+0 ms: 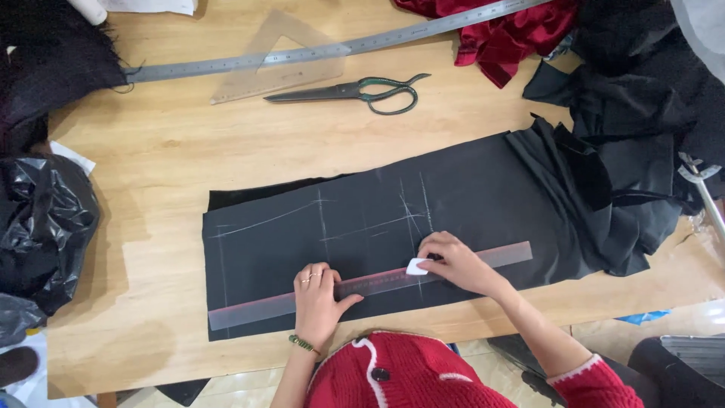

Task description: Measuring and marking black fabric with chalk and a ruler, tracing a pattern, and cutting the fabric with scissors on a workbench.

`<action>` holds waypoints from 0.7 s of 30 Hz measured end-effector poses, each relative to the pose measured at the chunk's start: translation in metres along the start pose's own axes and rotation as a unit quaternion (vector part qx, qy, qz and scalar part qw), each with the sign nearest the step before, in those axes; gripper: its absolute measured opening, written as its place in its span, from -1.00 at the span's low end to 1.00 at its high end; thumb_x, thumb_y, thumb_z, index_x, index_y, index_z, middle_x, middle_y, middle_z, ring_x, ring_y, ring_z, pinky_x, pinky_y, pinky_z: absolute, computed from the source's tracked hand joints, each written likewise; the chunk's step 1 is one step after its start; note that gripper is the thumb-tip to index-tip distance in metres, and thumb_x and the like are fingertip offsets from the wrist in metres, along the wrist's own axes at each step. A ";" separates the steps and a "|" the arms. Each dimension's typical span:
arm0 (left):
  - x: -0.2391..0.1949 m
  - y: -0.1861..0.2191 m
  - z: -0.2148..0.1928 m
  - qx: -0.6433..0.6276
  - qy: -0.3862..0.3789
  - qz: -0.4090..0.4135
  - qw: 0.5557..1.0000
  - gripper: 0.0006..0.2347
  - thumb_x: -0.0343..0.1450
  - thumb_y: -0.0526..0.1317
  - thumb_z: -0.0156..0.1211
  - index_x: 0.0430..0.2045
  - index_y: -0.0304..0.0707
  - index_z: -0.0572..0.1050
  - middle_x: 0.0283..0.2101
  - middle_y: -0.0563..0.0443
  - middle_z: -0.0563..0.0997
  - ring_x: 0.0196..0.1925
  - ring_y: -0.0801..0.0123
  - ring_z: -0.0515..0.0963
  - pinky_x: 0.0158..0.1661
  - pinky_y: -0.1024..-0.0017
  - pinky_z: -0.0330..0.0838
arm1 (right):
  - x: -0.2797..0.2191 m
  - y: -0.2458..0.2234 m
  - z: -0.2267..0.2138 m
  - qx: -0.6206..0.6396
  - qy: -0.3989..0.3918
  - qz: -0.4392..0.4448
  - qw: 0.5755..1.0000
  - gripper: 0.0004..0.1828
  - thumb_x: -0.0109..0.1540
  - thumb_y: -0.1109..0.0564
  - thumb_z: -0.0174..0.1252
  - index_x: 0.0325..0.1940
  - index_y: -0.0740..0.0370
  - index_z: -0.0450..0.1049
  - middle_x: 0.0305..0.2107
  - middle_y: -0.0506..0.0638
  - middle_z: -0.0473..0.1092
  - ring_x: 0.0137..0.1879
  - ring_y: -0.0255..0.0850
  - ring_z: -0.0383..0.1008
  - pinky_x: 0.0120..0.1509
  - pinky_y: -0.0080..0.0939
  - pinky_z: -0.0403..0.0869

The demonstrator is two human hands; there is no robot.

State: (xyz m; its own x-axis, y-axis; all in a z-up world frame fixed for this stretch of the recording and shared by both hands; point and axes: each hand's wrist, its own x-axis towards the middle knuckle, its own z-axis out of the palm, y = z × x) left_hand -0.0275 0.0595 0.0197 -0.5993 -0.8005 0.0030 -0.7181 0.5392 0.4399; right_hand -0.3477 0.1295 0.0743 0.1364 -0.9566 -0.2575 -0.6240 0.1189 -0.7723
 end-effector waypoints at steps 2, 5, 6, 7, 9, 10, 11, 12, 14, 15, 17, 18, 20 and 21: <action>0.007 0.004 -0.006 -0.005 -0.032 0.001 0.999 -0.57 0.17 0.19 0.50 -0.46 -0.10 0.49 -0.20 0.07 0.51 0.02 0.17 0.44 0.06 0.12 0.23 | -0.003 -0.008 0.012 -0.003 -0.018 0.003 1.000 -0.85 0.30 0.02 0.18 -0.22 0.09 0.57 -0.07 -0.04 0.45 0.12 -0.15 0.38 0.17 -0.11 0.33; 0.015 0.004 -0.004 -0.043 -0.067 0.043 0.996 -0.64 0.23 0.17 0.41 -0.52 -0.04 0.45 -0.40 0.12 0.54 -0.05 0.28 0.49 0.12 0.14 0.14 | -0.009 -0.047 0.013 -0.017 -0.022 -0.015 1.000 -0.86 0.28 0.01 0.22 -0.26 0.10 0.54 -0.06 -0.02 0.45 0.12 -0.10 0.43 0.18 -0.07 0.38; 0.014 0.004 -0.001 -0.077 -0.072 0.084 0.991 -0.67 0.28 0.16 0.34 -0.53 0.00 0.38 -0.56 0.14 0.49 -0.14 0.37 0.52 0.15 0.18 0.12 | -0.015 -0.065 0.013 -0.026 -0.009 -0.032 0.999 -0.85 0.26 0.03 0.27 -0.32 0.11 0.51 -0.16 -0.02 0.49 0.04 -0.07 0.51 0.17 -0.05 0.43; 0.013 0.008 0.001 -0.078 -0.076 0.085 0.990 -0.67 0.28 0.16 0.34 -0.53 0.00 0.38 -0.56 0.14 0.49 -0.14 0.37 0.52 0.15 0.18 0.12 | -0.018 -0.065 0.021 -0.023 -0.008 -0.029 0.999 -0.85 0.26 0.03 0.27 -0.32 0.11 0.51 -0.16 -0.02 0.49 0.04 -0.07 0.51 0.17 -0.05 0.43; 0.015 0.016 0.002 -0.089 -0.063 0.133 0.985 -0.68 0.30 0.17 0.30 -0.51 0.02 0.40 -0.57 0.15 0.55 -0.16 0.39 0.53 0.21 0.13 0.09 | -0.022 -0.066 0.033 -0.047 -0.019 -0.059 0.997 -0.84 0.28 -0.02 0.22 -0.30 0.05 0.49 -0.17 -0.10 0.47 0.00 -0.07 0.51 0.10 -0.04 0.42; 0.018 0.018 0.003 -0.088 -0.063 0.138 0.984 -0.68 0.30 0.17 0.30 -0.51 0.02 0.40 -0.57 0.15 0.55 -0.16 0.39 0.53 0.21 0.13 0.09 | -0.026 -0.061 0.042 -0.048 -0.014 -0.057 0.997 -0.84 0.28 -0.02 0.22 -0.30 0.05 0.49 -0.17 -0.10 0.47 0.00 -0.07 0.51 0.10 -0.04 0.42; 0.021 0.021 0.005 -0.094 -0.055 0.162 0.981 -0.68 0.30 0.16 0.31 -0.50 0.00 0.41 -0.55 0.14 0.56 -0.16 0.39 0.54 0.21 0.09 0.09 | -0.031 -0.055 0.052 -0.067 0.003 -0.046 0.997 -0.81 0.30 -0.08 0.20 -0.29 0.02 0.48 -0.18 -0.11 0.46 0.00 -0.10 0.50 0.10 -0.08 0.39; 0.017 0.024 0.006 -0.100 -0.052 0.183 0.977 -0.68 0.29 0.15 0.32 -0.49 -0.02 0.42 -0.54 0.14 0.58 -0.16 0.39 0.55 0.21 0.06 0.10 | -0.039 -0.051 0.066 -0.081 0.018 -0.032 0.996 -0.76 0.31 -0.15 0.18 -0.28 -0.01 0.48 -0.20 -0.12 0.46 -0.01 -0.13 0.49 0.11 -0.12 0.37; 0.018 0.027 0.011 -0.111 -0.061 0.199 0.972 -0.67 0.31 0.16 0.29 -0.45 -0.05 0.43 -0.51 0.10 0.57 -0.14 0.34 0.55 0.23 0.01 0.07 | -0.054 -0.044 0.077 -0.068 0.046 -0.003 0.997 -0.77 0.30 -0.15 0.19 -0.25 0.00 0.50 -0.23 -0.10 0.46 -0.02 -0.12 0.49 0.07 -0.11 0.36; 0.019 0.028 0.014 -0.121 -0.065 0.211 0.968 -0.65 0.33 0.18 0.26 -0.42 -0.08 0.43 -0.49 0.06 0.57 -0.13 0.29 0.55 0.25 -0.04 0.04 | -0.061 -0.039 0.083 -0.057 0.072 0.021 0.996 -0.76 0.30 -0.16 0.20 -0.22 0.00 0.52 -0.25 -0.08 0.46 -0.03 -0.10 0.48 0.03 -0.11 0.36; 0.022 0.026 0.013 -0.113 -0.052 0.214 0.969 -0.66 0.36 0.18 0.23 -0.42 -0.06 0.44 -0.47 0.08 0.56 -0.10 0.31 0.54 0.28 -0.05 0.01 | -0.084 -0.035 0.091 -0.018 0.100 0.080 0.992 -0.76 0.27 -0.16 0.23 -0.24 0.02 0.56 -0.30 -0.06 0.48 -0.08 -0.08 0.51 0.04 -0.07 0.39; 0.025 0.027 0.014 -0.105 -0.033 0.212 0.971 -0.67 0.39 0.18 0.20 -0.42 -0.05 0.45 -0.45 0.09 0.56 -0.08 0.33 0.53 0.30 -0.06 -0.02 | -0.096 -0.032 0.094 0.018 0.124 0.132 0.983 -0.75 0.25 -0.15 0.26 -0.26 0.04 0.60 -0.35 -0.04 0.50 -0.13 -0.06 0.53 0.04 -0.04 0.42; 0.029 0.027 0.014 -0.087 -0.011 0.222 0.971 -0.67 0.41 0.18 0.19 -0.43 -0.04 0.45 -0.43 0.09 0.54 -0.05 0.32 0.52 0.31 -0.10 -0.03 | -0.123 -0.026 0.110 0.065 0.166 0.188 0.966 -0.76 0.22 -0.11 0.30 -0.24 0.08 0.62 -0.37 0.00 0.50 -0.17 -0.06 0.53 0.03 -0.05 0.44; 0.032 0.027 0.014 -0.067 0.017 0.223 0.972 -0.67 0.42 0.19 0.18 -0.43 -0.04 0.46 -0.41 0.10 0.53 -0.02 0.31 0.51 0.31 -0.14 -0.03 | -0.137 -0.024 0.118 0.108 0.200 0.236 0.945 -0.76 0.20 -0.07 0.34 -0.22 0.12 0.64 -0.39 0.04 0.51 -0.21 -0.06 0.54 0.01 -0.06 0.46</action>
State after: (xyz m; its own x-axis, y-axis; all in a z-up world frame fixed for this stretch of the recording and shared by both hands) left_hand -0.0711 0.0521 0.0196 -0.8268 -0.5043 0.2491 -0.3358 0.7978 0.5007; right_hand -0.2605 0.2888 0.0596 -0.4466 -0.8023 -0.3960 -0.3646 0.5674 -0.7383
